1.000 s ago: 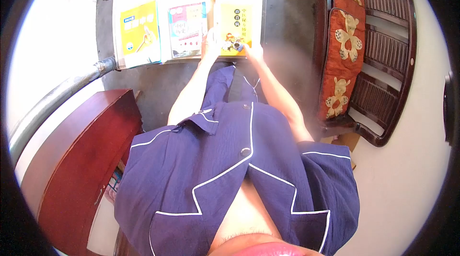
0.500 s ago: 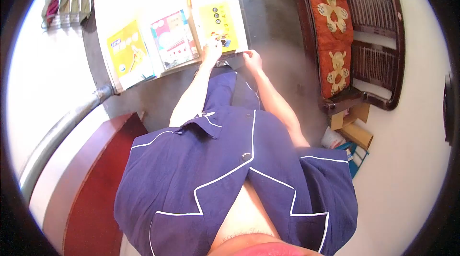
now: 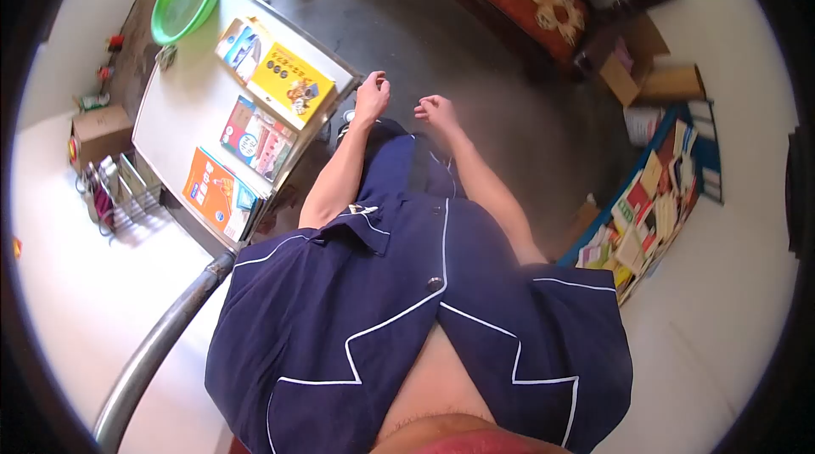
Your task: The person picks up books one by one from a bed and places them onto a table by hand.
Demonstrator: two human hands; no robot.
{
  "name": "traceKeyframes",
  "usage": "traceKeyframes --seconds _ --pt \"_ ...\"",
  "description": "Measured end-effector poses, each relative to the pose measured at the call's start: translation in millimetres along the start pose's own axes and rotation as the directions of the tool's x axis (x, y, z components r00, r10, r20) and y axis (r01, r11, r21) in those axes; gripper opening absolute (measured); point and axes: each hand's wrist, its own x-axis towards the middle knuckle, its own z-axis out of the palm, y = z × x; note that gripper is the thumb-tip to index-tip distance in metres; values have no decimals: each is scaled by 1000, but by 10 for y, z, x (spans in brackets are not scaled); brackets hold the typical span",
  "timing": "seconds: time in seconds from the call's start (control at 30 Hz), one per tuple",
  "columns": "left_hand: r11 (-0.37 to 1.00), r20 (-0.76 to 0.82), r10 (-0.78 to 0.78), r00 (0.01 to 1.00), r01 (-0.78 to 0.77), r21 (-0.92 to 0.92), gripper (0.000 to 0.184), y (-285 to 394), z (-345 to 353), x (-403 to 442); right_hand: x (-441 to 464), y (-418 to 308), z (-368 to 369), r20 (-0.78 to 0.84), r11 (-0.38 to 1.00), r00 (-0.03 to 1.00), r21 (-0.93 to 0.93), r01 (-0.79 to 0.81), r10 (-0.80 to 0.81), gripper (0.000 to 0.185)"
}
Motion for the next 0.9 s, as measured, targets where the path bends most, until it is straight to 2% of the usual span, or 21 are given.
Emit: traceKeyframes --seconds 0.07,0.17,0.23,0.3,0.4,0.47,0.5,0.57,0.73,0.83,0.9 --pt "999 87 -11 996 7 39 35 -47 373 -68 41 322 -285 -66 996 996 71 -60 65 18" --pt "992 217 53 975 -76 98 33 149 826 -401 -473 425 -745 -135 978 980 170 -121 145 18" --pt "970 385 132 914 -198 138 32 296 1078 -541 -697 533 -1036 -203 973 970 213 -86 130 17" --pt "971 453 116 884 -197 136 31 265 1361 -425 -605 709 -1210 -267 963 950 252 -92 161 17" --pt "941 516 173 839 -296 166 28 605 1773 -565 -805 823 -1644 -355 923 924 385 9 140 22" --pt "940 569 242 786 -335 65 27 733 2022 -633 -904 868 -1820 -438 903 886 425 54 153 21" --pt "932 590 247 768 -354 71 27 834 2128 -666 -926 905 -1900 -452 892 878 447 67 160 21" --pt "916 626 264 734 -394 76 26 865 2264 -513 -686 1051 -1902 -462 907 869 419 38 177 22" --pt "849 734 330 594 -526 44 25 1238 3051 -455 -811 1058 -2387 -542 868 815 486 104 206 20" --pt "852 815 296 497 -524 10 25 1659 3599 -348 -801 954 -2829 -606 850 750 514 115 265 20" --pt "866 893 171 417 -496 66 25 2044 3975 -287 -746 970 -3195 -636 836 715 533 134 291 20"
